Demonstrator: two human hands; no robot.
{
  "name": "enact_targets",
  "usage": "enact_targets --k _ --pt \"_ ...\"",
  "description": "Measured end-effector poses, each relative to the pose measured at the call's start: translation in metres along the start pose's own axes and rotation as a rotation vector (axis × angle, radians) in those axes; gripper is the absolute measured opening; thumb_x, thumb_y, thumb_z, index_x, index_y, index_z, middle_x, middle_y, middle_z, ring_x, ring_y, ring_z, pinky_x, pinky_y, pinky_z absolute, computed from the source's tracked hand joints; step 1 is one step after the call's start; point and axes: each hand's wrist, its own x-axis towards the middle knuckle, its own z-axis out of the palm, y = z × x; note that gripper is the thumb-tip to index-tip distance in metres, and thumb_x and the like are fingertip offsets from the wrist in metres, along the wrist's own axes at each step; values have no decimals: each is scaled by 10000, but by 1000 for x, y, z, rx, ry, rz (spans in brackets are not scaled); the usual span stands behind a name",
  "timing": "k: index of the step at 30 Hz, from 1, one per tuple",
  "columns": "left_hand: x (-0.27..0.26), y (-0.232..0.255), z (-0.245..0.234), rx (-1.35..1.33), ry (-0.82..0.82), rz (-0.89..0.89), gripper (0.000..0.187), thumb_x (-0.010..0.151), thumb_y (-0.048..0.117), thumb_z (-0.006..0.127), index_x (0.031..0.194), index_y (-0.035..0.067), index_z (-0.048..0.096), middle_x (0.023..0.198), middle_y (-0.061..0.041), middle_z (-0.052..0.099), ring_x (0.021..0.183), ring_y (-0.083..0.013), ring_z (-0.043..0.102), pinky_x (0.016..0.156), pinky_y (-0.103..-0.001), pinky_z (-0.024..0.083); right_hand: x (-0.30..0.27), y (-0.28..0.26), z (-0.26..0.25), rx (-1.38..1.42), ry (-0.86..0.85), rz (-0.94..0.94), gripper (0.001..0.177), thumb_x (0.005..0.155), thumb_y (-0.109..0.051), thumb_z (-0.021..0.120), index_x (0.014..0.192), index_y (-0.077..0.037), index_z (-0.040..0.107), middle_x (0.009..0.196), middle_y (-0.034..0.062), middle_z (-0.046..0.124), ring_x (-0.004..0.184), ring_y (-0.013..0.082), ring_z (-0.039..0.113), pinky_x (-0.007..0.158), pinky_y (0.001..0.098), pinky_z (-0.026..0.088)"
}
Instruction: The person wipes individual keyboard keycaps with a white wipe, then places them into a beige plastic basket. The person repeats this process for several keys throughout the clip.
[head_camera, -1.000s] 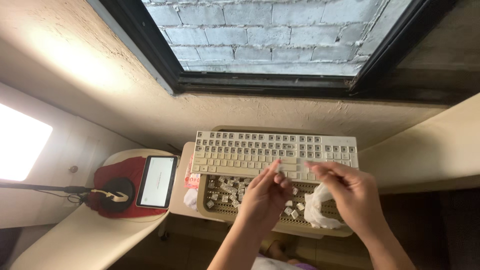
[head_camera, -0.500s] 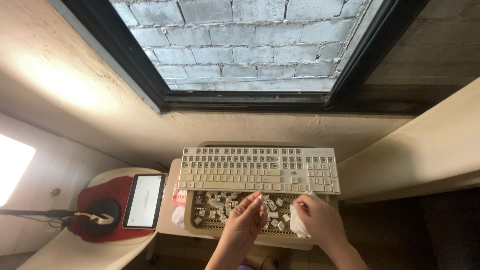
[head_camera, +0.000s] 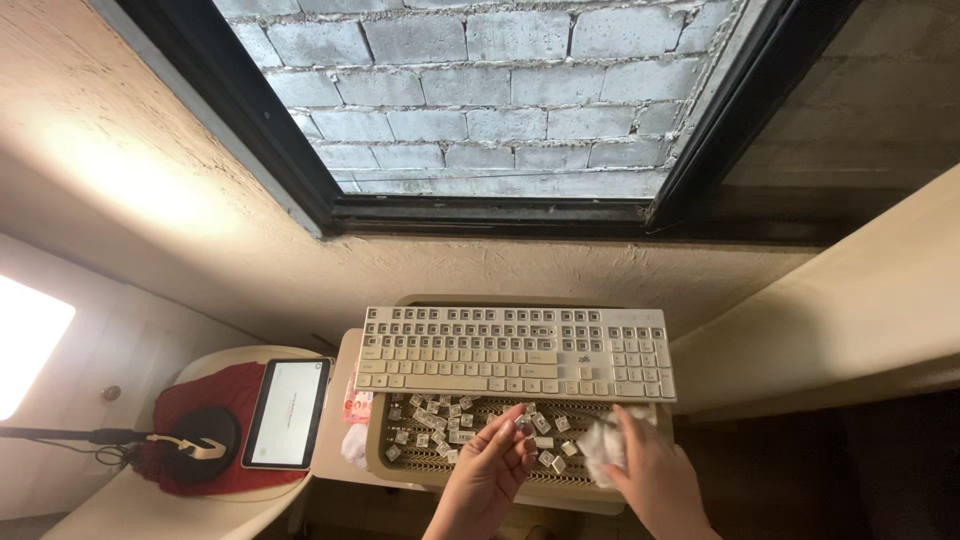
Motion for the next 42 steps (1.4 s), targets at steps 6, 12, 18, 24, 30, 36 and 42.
enact_targets --k 6,12,18,24,30,36,42 --pt "9 -2 9 -13 -51 16 449 941 92 665 1381 9 626 1035 -78 723 835 -122 690 777 -269 595 -3 16 -19 81 -162 353 295 945 -263 705 1224 -185 650 1083 30 766 968 158 756 886 332 580" --pt "16 -1 11 241 -80 141 334 906 58 732 1223 -43 707 1001 -127 772 880 -174 734 854 -328 616 7 -4 -62 989 -31 292 258 894 -178 751 1128 -74 720 918 91 767 808 164 711 773 335 590" --pt "22 4 20 177 -42 268 249 851 21 762 1087 -59 767 981 -137 798 862 -179 742 811 -336 592 28 -86 -28 1561 -64 82 204 904 -110 739 1070 -25 657 939 68 705 896 146 690 801 328 572" --pt "-1 43 30 368 -94 432 247 827 -20 813 1067 -52 765 955 -54 760 873 -147 686 796 -298 550 51 -111 -20 1883 -299 236 234 937 -164 682 1132 -41 642 987 88 713 924 191 697 814 379 585" --pt "-34 87 52 1074 -6 867 307 715 53 902 1013 72 834 910 -14 770 921 -151 629 859 -302 532 63 -132 -9 2113 -516 405 362 930 -256 586 1253 -92 574 1076 104 701 975 244 715 848 457 612" --pt "-38 107 54 999 27 868 279 731 97 904 1004 77 845 945 -15 740 1005 -166 606 931 -309 491 77 -138 -12 1969 -615 421 435 929 -303 579 1296 -70 587 1074 126 711 970 233 740 826 423 633" --pt "-29 131 39 920 13 796 277 728 96 897 1002 85 851 929 -8 581 957 -165 585 902 -305 482 90 -165 13 2046 -474 476 343 982 -299 577 1232 -66 605 975 101 723 857 212 737 739 394 621"
